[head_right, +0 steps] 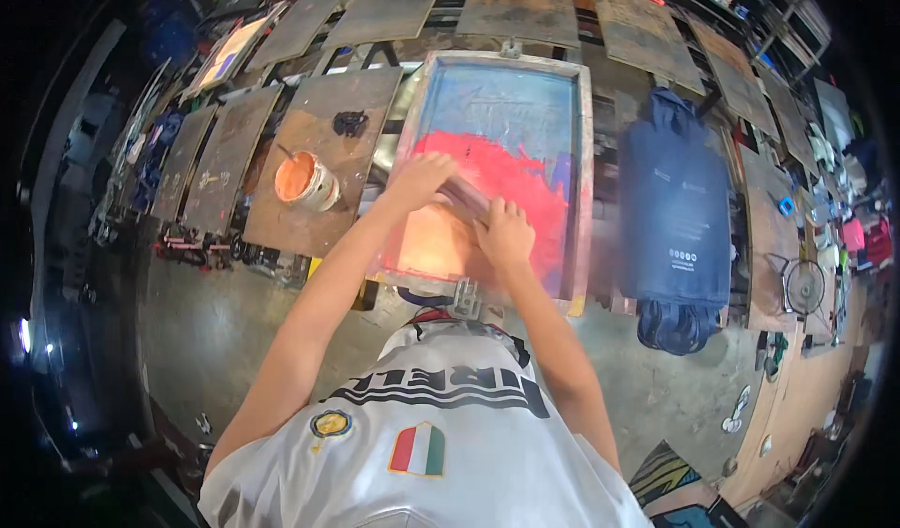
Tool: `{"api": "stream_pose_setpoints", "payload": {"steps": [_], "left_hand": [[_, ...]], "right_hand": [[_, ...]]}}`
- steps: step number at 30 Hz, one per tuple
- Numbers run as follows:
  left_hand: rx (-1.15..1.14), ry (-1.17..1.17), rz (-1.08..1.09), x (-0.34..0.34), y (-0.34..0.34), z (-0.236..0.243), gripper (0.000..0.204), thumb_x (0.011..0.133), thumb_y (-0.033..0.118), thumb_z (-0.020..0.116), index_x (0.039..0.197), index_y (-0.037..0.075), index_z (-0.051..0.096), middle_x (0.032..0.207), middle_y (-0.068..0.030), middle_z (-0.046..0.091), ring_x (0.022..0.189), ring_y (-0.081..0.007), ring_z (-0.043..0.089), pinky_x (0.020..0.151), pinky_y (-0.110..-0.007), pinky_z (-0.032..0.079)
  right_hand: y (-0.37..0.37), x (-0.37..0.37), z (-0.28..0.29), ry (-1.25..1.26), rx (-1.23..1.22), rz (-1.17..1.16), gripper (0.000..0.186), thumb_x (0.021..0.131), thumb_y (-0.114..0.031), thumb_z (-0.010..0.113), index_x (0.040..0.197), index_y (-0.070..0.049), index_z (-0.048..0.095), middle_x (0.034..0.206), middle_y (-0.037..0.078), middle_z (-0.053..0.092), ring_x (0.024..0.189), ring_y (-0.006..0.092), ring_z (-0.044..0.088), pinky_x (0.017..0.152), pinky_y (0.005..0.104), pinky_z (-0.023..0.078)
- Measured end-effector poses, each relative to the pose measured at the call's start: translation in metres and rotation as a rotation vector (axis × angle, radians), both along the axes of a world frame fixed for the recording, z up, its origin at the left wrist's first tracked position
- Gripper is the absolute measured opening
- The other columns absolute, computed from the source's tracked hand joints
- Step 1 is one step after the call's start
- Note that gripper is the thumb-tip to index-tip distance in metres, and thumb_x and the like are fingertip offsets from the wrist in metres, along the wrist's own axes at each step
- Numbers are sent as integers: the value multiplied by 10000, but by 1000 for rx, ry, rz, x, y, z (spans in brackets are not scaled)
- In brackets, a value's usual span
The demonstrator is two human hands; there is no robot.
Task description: Manually spreading ink on a screen and performing a screen print on a garment.
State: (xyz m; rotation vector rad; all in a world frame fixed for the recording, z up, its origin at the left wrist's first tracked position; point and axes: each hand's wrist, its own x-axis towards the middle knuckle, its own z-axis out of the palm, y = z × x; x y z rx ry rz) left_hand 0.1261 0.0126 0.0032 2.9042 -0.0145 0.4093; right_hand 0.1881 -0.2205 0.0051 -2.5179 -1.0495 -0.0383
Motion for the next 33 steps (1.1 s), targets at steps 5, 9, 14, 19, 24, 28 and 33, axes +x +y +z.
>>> {"api": "stream_pose_setpoints", "payload": {"steps": [5, 9, 14, 19, 24, 28, 33], "left_hand": [[283, 131, -346, 81, -59, 26, 566, 599, 234, 879, 1093, 164, 611, 1150, -3, 595, 1133, -233, 552, 943, -417, 460], [245, 207, -404, 105, -57, 16, 550, 562, 220, 891, 1042, 162, 631, 1089, -6, 609, 1112, -236, 558, 915, -408, 468], [69, 215, -403, 94, -24, 11, 509, 570, 205, 887, 1015, 151, 647, 1024, -29, 623, 1051, -276, 585, 869, -421, 489], [-34, 288, -154, 54, 28, -10, 635, 600, 325, 894, 1125, 147, 584, 1085, -30, 607, 1094, -274, 566, 900, -470, 435], [-61, 89, 63, -17, 51, -25, 639, 637, 426, 851, 1134, 128, 582, 1097, -43, 607, 1099, -278, 567, 893, -468, 432], [-181, -34, 295, -70, 34, -25, 652, 655, 495, 813, 1120, 103, 577, 1090, -74, 600, 1102, -291, 564, 885, -466, 419], [-289, 106, 497, -103, 10, -16, 637, 705, 371, 809, 1245, 132, 568, 1199, -85, 603, 1151, -326, 542, 932, -533, 411]], "right_hand": [[-34, -20, -14, 34, -63, -400, 469, 819, -435, 739, 1011, -76, 505, 987, 138, 642, 931, 331, 670, 678, 460, 578], [-33, -13, -11, 70, -36, -441, 492, 852, -461, 716, 1008, -52, 491, 966, 179, 645, 852, 371, 690, 686, 480, 568], [-9, -3, -7, 112, -93, -413, 513, 823, -467, 738, 1008, -48, 506, 971, 177, 651, 886, 366, 683, 697, 486, 570], [32, 2, 0, 100, -120, -267, 520, 796, -457, 761, 1021, -50, 528, 988, 157, 656, 924, 367, 672, 705, 483, 574], [75, 8, 11, 102, -301, -52, 648, 747, -534, 770, 1175, -87, 575, 1111, 115, 645, 1086, 317, 619, 815, 495, 554], [105, 6, 23, 88, -413, 80, 713, 724, -582, 765, 1199, -84, 580, 1162, 130, 634, 1118, 320, 610, 837, 499, 547], [115, 14, 19, 51, -512, 354, 768, 707, -643, 738, 1216, -90, 584, 1176, 124, 634, 1152, 312, 605, 856, 504, 534]]}}
